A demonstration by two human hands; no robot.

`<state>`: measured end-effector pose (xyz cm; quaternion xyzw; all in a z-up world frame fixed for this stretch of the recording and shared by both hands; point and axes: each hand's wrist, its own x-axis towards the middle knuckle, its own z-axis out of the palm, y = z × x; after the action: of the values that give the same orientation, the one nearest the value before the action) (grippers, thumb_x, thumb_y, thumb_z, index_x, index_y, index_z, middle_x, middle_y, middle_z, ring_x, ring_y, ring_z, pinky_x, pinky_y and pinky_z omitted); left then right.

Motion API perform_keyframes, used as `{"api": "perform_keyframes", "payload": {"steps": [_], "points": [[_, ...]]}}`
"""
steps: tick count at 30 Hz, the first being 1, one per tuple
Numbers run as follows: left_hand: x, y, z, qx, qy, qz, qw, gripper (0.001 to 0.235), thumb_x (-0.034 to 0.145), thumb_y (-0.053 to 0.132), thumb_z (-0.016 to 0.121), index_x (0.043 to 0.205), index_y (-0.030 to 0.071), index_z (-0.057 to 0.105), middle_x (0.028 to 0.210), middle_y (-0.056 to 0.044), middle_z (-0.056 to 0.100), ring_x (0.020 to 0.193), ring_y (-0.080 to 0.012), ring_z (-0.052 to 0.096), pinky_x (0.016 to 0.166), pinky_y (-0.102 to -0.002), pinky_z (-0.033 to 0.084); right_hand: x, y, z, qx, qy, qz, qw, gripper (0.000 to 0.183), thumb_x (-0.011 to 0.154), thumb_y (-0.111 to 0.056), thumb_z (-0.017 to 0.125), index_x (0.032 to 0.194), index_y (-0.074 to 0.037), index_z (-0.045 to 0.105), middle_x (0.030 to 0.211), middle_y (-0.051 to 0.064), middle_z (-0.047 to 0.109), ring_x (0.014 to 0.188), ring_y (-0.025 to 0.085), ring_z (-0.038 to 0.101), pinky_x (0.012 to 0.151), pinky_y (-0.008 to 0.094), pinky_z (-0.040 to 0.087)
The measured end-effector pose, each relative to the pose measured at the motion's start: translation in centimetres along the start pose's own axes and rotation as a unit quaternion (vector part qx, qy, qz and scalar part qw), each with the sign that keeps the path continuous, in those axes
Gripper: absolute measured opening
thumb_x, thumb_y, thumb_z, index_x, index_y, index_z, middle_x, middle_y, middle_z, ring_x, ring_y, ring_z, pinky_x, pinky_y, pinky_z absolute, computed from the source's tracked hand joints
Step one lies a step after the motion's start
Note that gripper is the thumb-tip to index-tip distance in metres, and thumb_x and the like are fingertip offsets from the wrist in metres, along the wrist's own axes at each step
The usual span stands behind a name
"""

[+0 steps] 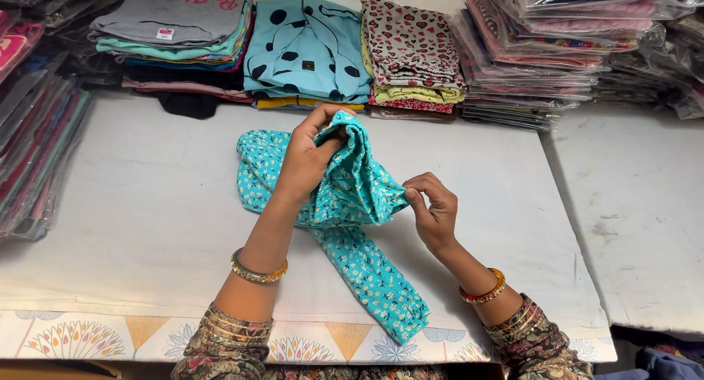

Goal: The person folds three different pairs of patterned pants on a white table. They first fold a yellow pair with small colorful prints, then a white pair with red hearts, and finally a teal pair with small white flowers. Each pair is folded neatly and stacked on top of the others.

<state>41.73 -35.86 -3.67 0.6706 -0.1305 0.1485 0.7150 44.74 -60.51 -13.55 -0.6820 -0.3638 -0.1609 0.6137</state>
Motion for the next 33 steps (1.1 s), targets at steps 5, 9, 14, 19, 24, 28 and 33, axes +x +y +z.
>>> {"api": "perform_keyframes", "payload": {"steps": [5,9,14,19,24,28,33], "points": [[-0.6,3.1,-2.6,-0.066,0.012,-0.007,0.998,0.037,0.093,-0.005,0.060,0.128,0.007,0.064,0.112,0.002,0.065,0.107,-0.0065,0.060,0.094,-0.022,0.051,0.0,3.8,-1.7,0.202,0.073,0.103,0.971,0.026,0.116,-0.027,0.054,0.106,-0.004,0.061,0.095,0.001,0.064,0.080,0.006,0.055,0.072,0.022,0.047],[-1.4,6.3,-4.6,0.271,-0.105,-0.085,0.953,0.066,0.079,0.019,0.081,0.141,0.020,0.059,0.092,-0.007,0.059,0.089,-0.0149,0.059,0.083,-0.030,0.050,2.9,-0.1,-2.9,0.338,0.140,0.197,0.910,0.026,0.112,-0.033,0.050,0.106,-0.008,0.058,0.090,0.000,0.063,0.079,0.006,0.059,0.073,0.023,0.053],[-2.6,4.7,-2.3,0.556,-0.041,-0.029,0.830,0.093,0.076,0.037,0.085,0.157,0.026,0.040,0.125,-0.009,0.061,0.110,-0.0308,0.062,0.094,-0.050,0.048,4.5,-2.9,-3.1,0.313,0.110,0.171,0.928,0.026,0.110,-0.032,0.055,0.102,-0.007,0.059,0.086,-0.001,0.061,0.075,0.006,0.059,0.070,0.024,0.054],[-3.1,2.0,5.4,0.394,-0.099,0.250,0.879,0.138,0.041,0.060,0.091,0.159,0.019,0.030,0.137,-0.015,0.059,0.125,-0.0391,0.054,0.095,-0.071,0.038,5.4,-3.6,-0.5,0.246,0.092,0.098,0.960,0.024,0.113,-0.025,0.063,0.104,-0.003,0.061,0.091,-0.002,0.060,0.078,0.004,0.052,0.071,0.021,0.045],[-1.4,4.0,-0.2,0.426,0.019,0.030,0.904,0.061,0.070,-0.001,0.067,0.125,0.025,0.067,0.107,-0.003,0.075,0.094,-0.0292,0.072,0.078,-0.044,0.056,7.0,-6.6,-1.2,0.170,0.027,0.055,0.984,0.036,0.096,-0.021,0.081,0.117,-0.004,0.057,0.083,-0.005,0.054,0.072,0.001,0.045,0.065,0.019,0.036],[-2.3,6.6,-3.2,0.417,0.173,0.171,0.876,0.024,0.080,0.001,0.073,0.098,0.016,0.076,0.093,0.000,0.072,0.083,-0.0235,0.066,0.083,-0.038,0.046,8.0,-9.6,0.3,-0.034,-0.071,0.056,0.995,0.064,0.078,-0.011,0.089,0.132,-0.006,0.055,0.072,-0.005,0.051,0.065,0.002,0.045,0.057,0.021,0.036],[-4.5,12.3,-1.1,0.569,0.293,0.246,0.728,0.021,0.071,0.003,0.074,0.084,0.019,0.078,0.078,-0.003,0.064,0.075,-0.0251,0.055,0.078,-0.040,0.036,7.5,-8.2,2.9,-0.210,-0.072,-0.040,0.974,0.054,0.073,0.003,0.079,0.124,-0.012,0.066,0.081,0.000,0.061,0.067,0.009,0.057,0.059,0.025,0.047]]}}
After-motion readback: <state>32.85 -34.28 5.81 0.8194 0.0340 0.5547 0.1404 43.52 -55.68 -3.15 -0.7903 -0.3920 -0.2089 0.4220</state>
